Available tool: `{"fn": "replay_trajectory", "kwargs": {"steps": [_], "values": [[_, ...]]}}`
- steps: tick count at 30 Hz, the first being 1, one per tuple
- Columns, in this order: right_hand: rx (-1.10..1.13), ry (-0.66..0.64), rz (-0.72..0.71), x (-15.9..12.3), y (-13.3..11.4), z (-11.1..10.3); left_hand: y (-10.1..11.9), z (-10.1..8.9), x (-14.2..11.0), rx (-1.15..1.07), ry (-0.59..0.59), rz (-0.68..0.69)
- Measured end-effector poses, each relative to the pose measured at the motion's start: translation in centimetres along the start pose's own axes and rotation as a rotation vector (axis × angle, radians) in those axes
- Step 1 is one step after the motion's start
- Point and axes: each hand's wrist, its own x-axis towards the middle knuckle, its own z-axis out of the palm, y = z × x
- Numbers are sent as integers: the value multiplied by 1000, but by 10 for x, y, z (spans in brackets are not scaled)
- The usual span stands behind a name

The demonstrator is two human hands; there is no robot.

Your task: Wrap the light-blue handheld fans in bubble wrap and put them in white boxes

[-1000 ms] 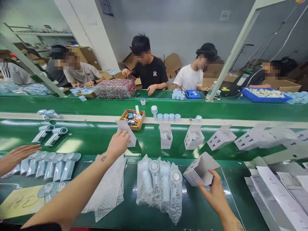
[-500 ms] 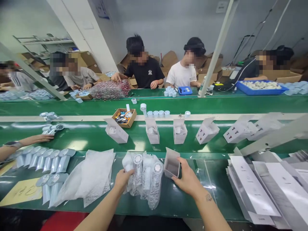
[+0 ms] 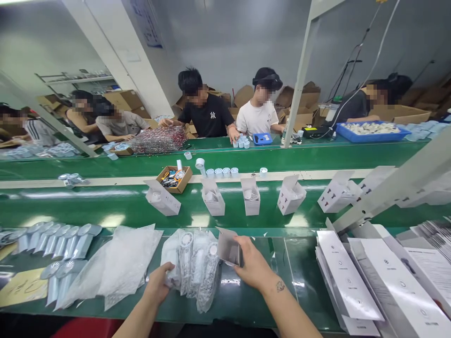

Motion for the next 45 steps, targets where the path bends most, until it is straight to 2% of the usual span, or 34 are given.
{"fn": "replay_trajectory", "kwargs": {"steps": [2,5,7,9,11,12,14,16,18,20,22,26,29,31,33,35,37,38,40,42,45], "values": [[10,-29,-14,1,-2,0,9,-13,-5,-96,1,-19],[5,-33,-25,3,-1,-2,28,-48,-28,-219,-21,98],[-6,-27,-60,5,2,-2,45,-69,-54,-235,-128,216],[-9,-24,-120,7,5,-2,66,-76,-83,-153,-320,314],[4,-11,-175,9,7,-2,85,-67,-108,-4,-452,464],[9,-6,-190,9,7,-1,94,-57,-118,77,-455,579],[11,7,-180,11,7,0,108,-34,-132,209,-345,843],[13,26,-153,11,5,2,122,-13,-141,343,-219,1033],[18,56,-124,11,5,2,138,3,-151,591,-203,1087],[5,69,-98,10,6,1,159,13,-162,904,-306,1100],[-13,59,-73,7,7,-1,182,21,-170,1126,-426,1138],[10,43,6,5,8,-4,218,31,-169,1193,-490,1219],[41,31,25,6,11,-7,221,34,-155,1046,-448,1200],[59,28,29,8,16,-10,210,31,-145,855,-349,1151],[64,21,31,9,19,-14,191,26,-139,724,-301,1171],[59,3,20,10,18,-16,173,20,-138,772,-381,1286],[55,-28,-18,12,12,-14,162,17,-143,973,-498,1358],[55,-43,-42,14,8,-11,160,18,-146,1088,-528,1341],[57,-68,-87,18,0,-4,163,21,-154,1257,-493,1224],[62,-72,-111,21,-3,1,170,26,-160,1282,-436,1146],[83,-58,-138,23,1,0,170,30,-163,1105,-520,1247]]}}
